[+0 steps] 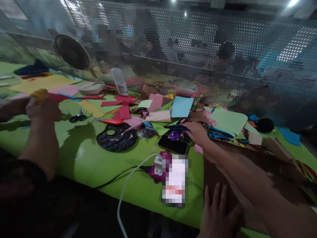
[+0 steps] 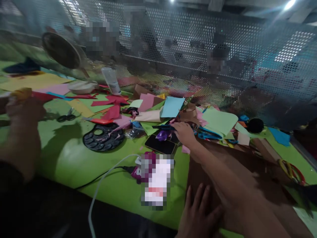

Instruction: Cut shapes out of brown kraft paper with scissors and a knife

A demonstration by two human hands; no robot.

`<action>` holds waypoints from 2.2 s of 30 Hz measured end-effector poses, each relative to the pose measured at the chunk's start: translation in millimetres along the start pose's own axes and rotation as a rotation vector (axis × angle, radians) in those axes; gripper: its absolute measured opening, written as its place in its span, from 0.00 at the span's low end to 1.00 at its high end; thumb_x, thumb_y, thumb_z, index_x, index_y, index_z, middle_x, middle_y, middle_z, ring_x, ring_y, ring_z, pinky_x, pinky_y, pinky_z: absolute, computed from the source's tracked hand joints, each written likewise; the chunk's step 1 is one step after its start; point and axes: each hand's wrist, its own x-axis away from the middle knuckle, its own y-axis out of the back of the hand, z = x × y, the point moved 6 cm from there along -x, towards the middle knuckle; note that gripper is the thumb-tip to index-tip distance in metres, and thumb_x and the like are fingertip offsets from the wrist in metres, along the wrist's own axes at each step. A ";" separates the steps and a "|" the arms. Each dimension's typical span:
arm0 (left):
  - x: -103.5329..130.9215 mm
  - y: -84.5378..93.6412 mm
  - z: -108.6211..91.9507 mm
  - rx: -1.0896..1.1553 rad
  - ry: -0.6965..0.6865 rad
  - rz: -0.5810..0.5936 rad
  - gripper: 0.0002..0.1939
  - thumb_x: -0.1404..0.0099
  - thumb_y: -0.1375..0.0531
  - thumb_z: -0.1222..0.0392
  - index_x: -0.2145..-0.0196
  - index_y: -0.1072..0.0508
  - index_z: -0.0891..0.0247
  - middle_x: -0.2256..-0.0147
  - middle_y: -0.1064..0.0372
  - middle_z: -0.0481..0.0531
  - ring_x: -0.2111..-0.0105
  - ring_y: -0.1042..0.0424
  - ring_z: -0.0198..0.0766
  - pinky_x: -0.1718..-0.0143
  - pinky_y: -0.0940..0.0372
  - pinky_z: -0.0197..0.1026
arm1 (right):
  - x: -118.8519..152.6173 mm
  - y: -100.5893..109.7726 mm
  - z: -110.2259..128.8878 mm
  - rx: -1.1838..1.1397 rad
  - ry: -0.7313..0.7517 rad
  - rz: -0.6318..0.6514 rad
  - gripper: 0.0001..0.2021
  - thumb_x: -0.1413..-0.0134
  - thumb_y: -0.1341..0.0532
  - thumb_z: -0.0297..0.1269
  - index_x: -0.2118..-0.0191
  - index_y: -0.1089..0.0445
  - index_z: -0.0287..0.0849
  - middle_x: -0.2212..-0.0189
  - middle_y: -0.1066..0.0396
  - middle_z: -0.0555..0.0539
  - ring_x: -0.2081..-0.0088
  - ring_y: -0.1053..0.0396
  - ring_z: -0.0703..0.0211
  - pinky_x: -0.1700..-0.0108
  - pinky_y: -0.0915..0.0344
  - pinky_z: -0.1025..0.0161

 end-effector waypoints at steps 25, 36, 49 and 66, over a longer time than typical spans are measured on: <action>-24.0 22.9 29.2 0.078 0.145 0.316 0.23 0.30 0.43 0.48 0.39 0.34 0.41 0.32 0.46 0.55 0.33 0.48 0.59 0.39 0.50 0.72 | 225.8 146.2 -71.9 -0.956 -0.470 -0.144 0.23 0.49 0.34 0.42 0.47 0.36 0.46 0.53 0.32 0.46 0.52 0.33 0.52 0.51 0.35 0.56; -106.1 -2.4 -16.7 -0.217 -0.133 0.434 0.16 0.27 0.50 0.55 0.61 0.25 0.64 0.58 0.26 0.62 0.57 0.28 0.53 0.54 0.33 0.54 | 523.0 193.0 -114.8 -0.909 -1.105 -0.358 0.26 0.40 0.40 0.49 0.41 0.35 0.42 0.68 0.28 0.47 0.72 0.30 0.57 0.68 0.32 0.60; -133.1 -47.6 -57.8 -0.082 -0.196 0.610 0.38 0.38 0.55 0.78 0.38 0.34 0.44 0.33 0.44 0.53 0.34 0.44 0.52 0.40 0.48 0.73 | 537.3 161.7 -119.2 -0.624 -0.868 -0.019 0.27 0.45 0.36 0.40 0.39 0.34 0.49 0.47 0.28 0.44 0.52 0.28 0.47 0.52 0.32 0.54; -134.6 -63.7 -102.6 0.152 -0.523 0.620 0.27 0.36 0.52 0.75 0.43 0.31 0.62 0.32 0.46 0.54 0.31 0.52 0.39 0.31 0.56 0.56 | 522.6 160.9 -129.0 -0.589 -0.688 0.167 0.28 0.46 0.37 0.32 0.39 0.33 0.57 0.56 0.28 0.47 0.58 0.27 0.50 0.58 0.33 0.60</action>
